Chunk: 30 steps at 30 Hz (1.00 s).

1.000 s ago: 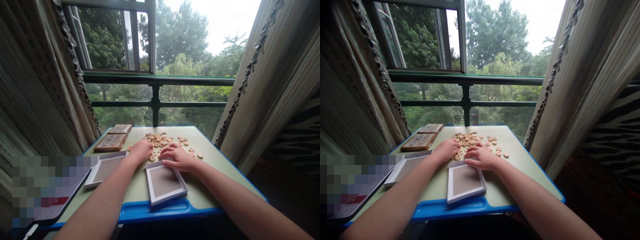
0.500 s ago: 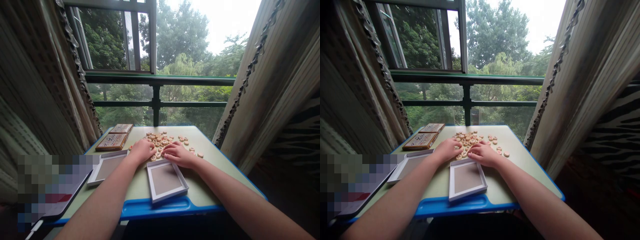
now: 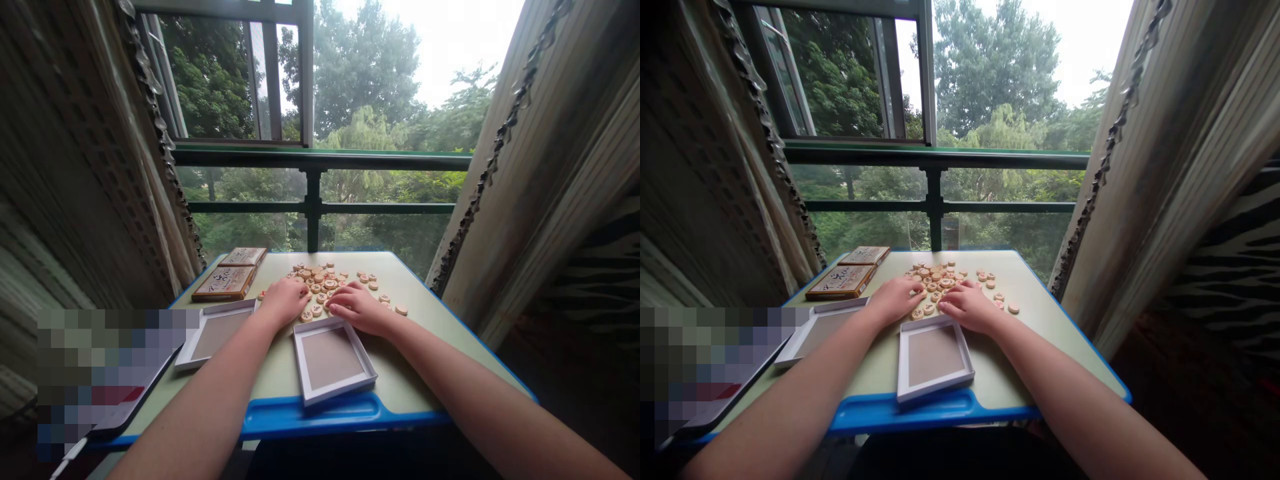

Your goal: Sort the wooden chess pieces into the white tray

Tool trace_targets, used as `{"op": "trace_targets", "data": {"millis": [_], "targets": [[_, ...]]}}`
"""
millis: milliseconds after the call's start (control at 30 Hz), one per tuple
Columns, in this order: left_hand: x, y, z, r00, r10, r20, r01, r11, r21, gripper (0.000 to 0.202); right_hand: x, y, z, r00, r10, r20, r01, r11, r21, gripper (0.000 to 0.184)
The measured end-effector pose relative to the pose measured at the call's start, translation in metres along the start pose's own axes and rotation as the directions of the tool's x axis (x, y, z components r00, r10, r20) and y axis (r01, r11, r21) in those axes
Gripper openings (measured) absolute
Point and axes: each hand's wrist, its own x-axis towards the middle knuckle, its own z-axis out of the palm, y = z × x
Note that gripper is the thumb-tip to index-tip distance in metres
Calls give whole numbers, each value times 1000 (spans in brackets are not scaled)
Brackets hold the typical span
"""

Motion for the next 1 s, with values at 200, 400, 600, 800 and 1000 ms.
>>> {"op": "trace_targets", "data": {"millis": [200,400,600,800,1000], "targets": [[0,-1,0,1000,5,-1,-5,1000,1,27,0,0,0,1000,12,-4,-12,1000,5,33],[-1,-2,1,1000,13,-9,-13,1000,0,25,-1,-1,0,1000,8,-7,-8,1000,14,32],[0,-3,4,999,-21,-25,21,1000,-3,26,-1,-3,-1,1000,16,-7,-16,1000,2,30],[2,-3,4,999,-28,15,29,999,-29,32,0,-4,-1,1000,5,-2,-5,1000,-9,29],[2,-3,3,999,-17,49,18,1000,-24,30,1,-2,0,1000,6,4,-6,1000,-1,31]]}}
